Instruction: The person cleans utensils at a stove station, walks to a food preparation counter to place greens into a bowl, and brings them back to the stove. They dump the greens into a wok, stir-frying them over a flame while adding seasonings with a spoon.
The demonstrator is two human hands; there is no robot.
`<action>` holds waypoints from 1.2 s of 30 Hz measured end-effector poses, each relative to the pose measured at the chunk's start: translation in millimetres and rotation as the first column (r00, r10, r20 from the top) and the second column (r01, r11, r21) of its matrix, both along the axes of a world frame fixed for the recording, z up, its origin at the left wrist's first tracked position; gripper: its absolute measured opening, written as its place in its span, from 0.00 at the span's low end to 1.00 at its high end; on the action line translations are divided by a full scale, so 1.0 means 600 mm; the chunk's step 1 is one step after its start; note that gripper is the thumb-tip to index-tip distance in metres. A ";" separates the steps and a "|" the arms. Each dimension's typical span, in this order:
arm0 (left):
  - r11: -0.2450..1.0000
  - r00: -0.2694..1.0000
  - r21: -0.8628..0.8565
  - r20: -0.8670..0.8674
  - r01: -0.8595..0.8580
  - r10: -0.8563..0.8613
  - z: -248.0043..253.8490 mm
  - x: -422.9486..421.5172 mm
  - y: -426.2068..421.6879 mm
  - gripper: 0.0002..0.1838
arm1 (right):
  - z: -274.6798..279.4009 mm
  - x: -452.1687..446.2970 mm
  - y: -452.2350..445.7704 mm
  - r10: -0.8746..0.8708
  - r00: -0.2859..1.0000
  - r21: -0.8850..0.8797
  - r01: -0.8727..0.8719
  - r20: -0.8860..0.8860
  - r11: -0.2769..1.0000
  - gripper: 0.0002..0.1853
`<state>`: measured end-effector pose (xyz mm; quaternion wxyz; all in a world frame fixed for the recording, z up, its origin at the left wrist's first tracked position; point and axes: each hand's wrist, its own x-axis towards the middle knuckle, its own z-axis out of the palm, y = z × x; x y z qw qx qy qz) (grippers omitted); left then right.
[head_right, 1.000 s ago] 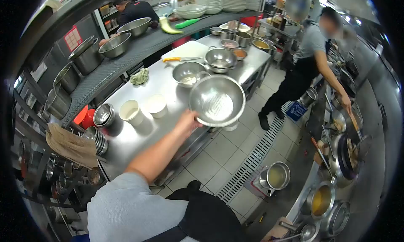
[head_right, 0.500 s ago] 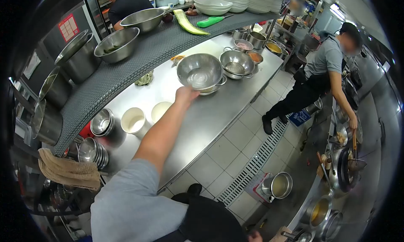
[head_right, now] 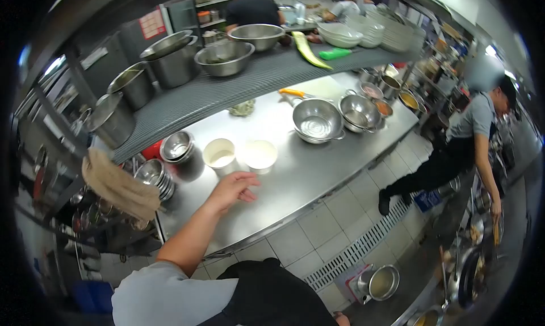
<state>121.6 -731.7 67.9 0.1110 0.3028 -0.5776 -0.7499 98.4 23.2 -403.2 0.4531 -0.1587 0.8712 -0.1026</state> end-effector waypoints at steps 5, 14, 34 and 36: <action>0.811 0.892 -0.397 -0.330 -0.429 0.310 0.121 0.140 0.018 0.16 | 0.272 -0.148 -0.206 0.123 0.943 -0.087 -0.157 -0.309 0.984 0.29; 0.036 0.361 -0.444 -0.675 -0.895 0.644 0.215 0.368 0.080 0.27 | 0.303 -0.175 -0.340 0.202 0.962 -0.159 -0.231 -0.181 0.960 0.30; -0.191 0.400 -0.708 -0.577 -0.680 0.712 0.070 0.440 -0.127 0.18 | 0.566 -0.164 -0.734 0.427 0.872 -0.306 -0.484 -0.238 0.820 0.29; -0.272 0.405 -0.760 -0.570 -0.590 0.715 0.072 0.457 -0.117 0.15 | 0.588 -0.152 -0.817 0.472 0.841 -0.435 -0.540 -0.263 0.720 0.27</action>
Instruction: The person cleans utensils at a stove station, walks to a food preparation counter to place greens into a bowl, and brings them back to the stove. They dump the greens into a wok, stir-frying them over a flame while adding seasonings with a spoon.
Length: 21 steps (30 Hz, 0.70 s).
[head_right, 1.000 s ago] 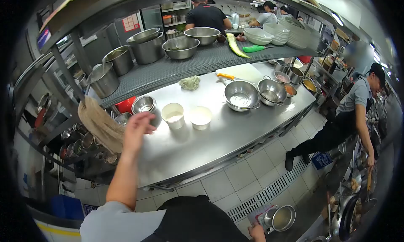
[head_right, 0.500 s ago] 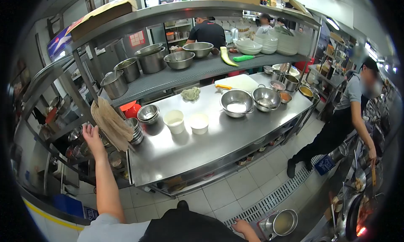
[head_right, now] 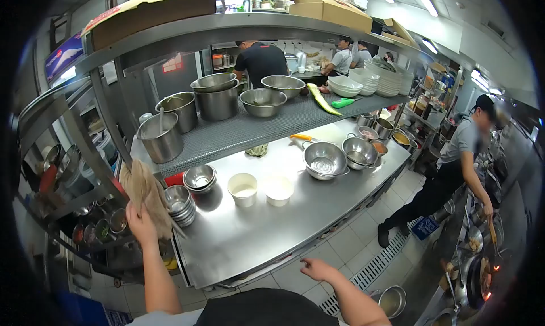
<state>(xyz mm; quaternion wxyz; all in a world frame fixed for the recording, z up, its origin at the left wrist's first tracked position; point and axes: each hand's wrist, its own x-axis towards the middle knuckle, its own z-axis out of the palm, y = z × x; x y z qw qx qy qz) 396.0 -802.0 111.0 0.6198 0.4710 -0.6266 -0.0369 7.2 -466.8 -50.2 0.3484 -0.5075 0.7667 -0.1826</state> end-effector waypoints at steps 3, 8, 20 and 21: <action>0.998 0.997 0.017 0.047 0.054 -0.055 0.031 0.012 0.039 0.13 | 0.140 0.048 -0.136 0.185 0.977 -0.127 -0.198 -0.105 0.972 0.28; 0.853 0.823 0.190 -0.427 0.486 -0.374 0.013 0.032 0.045 0.15 | 0.299 0.176 -0.337 0.471 0.881 -0.472 -0.401 0.035 0.785 0.31; 0.355 -0.154 -0.274 -0.931 0.894 -0.330 -0.074 -0.031 0.142 0.29 | 0.260 0.420 -0.443 0.434 0.752 -0.534 -0.130 0.496 0.835 0.30; 0.370 -0.148 -0.273 -0.931 0.888 -0.333 -0.073 -0.028 0.153 0.29 | 0.255 0.427 -0.440 0.447 0.744 -0.535 -0.143 0.497 0.833 0.30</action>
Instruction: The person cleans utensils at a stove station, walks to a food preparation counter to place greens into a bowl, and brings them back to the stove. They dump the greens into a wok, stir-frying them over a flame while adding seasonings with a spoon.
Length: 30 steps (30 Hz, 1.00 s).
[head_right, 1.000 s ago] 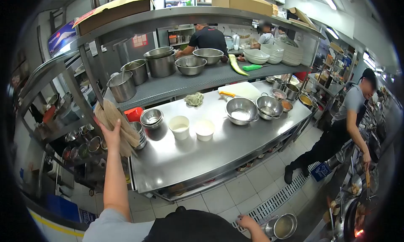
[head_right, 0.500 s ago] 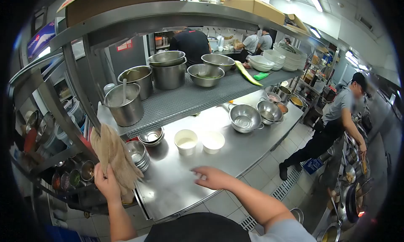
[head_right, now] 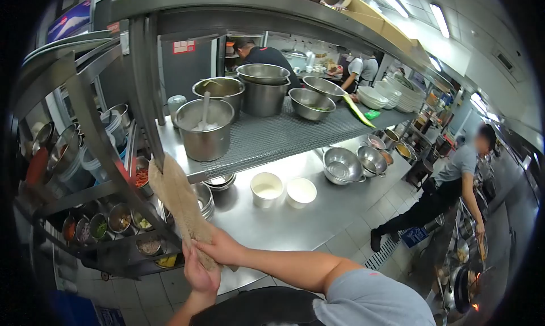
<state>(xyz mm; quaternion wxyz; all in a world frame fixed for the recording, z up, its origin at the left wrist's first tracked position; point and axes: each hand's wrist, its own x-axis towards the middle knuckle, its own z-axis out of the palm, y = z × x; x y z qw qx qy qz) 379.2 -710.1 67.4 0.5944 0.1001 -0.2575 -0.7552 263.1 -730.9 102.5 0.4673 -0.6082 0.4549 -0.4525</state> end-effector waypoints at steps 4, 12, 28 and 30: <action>0.988 0.993 -0.112 0.036 -0.111 0.115 0.010 -0.004 0.034 0.35 | -0.014 0.004 0.012 0.007 0.996 -0.044 -0.011 -0.091 0.999 0.30; 0.921 0.822 -0.384 0.501 -0.071 0.272 -0.039 0.004 0.023 0.36 | 0.022 -0.076 0.021 -0.161 0.900 -0.148 0.109 -0.404 0.983 0.28; 0.975 0.976 0.191 0.206 -0.115 0.075 0.103 -0.050 -0.071 0.08 | -0.063 -0.117 0.114 0.040 0.976 -0.188 -0.082 -0.213 0.979 0.14; 0.986 0.982 0.165 0.190 -0.035 0.002 0.089 -0.041 -0.083 0.11 | -0.069 -0.131 0.115 0.017 0.976 -0.230 -0.068 -0.218 0.971 0.14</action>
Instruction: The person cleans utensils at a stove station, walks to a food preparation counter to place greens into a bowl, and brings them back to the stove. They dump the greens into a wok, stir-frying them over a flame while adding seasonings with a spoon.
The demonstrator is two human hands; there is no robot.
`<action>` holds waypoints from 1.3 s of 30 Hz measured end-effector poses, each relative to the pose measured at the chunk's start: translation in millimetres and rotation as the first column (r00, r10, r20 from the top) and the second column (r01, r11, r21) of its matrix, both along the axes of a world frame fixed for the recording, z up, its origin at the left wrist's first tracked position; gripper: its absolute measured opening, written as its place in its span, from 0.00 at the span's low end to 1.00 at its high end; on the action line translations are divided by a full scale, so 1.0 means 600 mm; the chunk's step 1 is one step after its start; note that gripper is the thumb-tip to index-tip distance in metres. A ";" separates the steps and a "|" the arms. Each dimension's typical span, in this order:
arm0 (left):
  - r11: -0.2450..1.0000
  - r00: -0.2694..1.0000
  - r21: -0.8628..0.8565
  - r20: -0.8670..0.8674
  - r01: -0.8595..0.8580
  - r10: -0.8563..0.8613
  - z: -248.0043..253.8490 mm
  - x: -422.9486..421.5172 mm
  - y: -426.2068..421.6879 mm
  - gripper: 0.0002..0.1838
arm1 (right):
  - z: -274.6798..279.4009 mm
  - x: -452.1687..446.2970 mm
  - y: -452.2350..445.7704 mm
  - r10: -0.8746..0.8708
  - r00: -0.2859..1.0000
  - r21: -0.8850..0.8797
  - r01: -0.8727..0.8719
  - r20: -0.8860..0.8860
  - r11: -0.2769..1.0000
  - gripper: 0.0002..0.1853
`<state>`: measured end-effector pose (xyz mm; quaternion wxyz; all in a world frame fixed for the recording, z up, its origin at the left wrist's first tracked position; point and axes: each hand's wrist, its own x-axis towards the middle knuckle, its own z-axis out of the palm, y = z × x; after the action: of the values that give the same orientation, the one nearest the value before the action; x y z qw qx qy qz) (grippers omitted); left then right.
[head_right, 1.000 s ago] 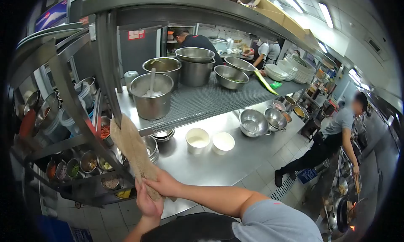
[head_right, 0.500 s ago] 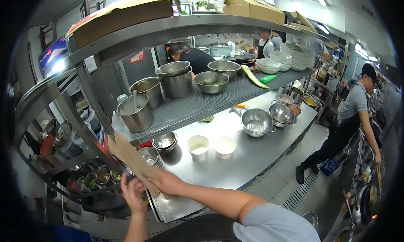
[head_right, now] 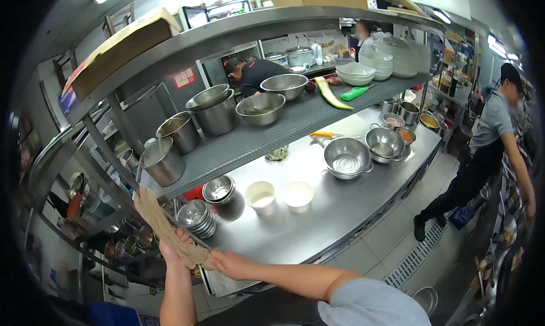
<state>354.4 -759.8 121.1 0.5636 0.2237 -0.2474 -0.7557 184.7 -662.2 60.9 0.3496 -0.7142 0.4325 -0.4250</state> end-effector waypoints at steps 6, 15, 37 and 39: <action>0.959 0.936 -0.013 0.216 -0.282 0.278 -0.003 -0.031 -0.001 0.16 | -0.016 -0.037 0.005 0.038 0.993 0.069 -0.030 -0.113 0.997 0.14; 0.865 0.798 -0.285 0.343 -0.413 0.494 -0.049 -0.047 0.055 0.14 | -0.010 -0.068 -0.001 0.032 0.982 0.091 -0.015 -0.185 0.996 0.14; 0.954 0.715 -0.259 0.638 -0.150 0.286 -0.105 0.009 0.071 0.13 | -0.007 -0.058 -0.027 0.145 0.918 0.217 -0.067 -0.370 0.974 0.20; 0.951 0.739 -0.264 0.606 -0.160 0.293 -0.110 0.019 0.062 0.17 | -0.007 -0.059 -0.028 0.136 0.921 0.206 -0.063 -0.366 0.977 0.19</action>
<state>366.0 -722.4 55.0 0.5530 0.4393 -0.4674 -0.5318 149.6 -678.8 56.9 0.3475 -0.7671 0.4933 -0.2181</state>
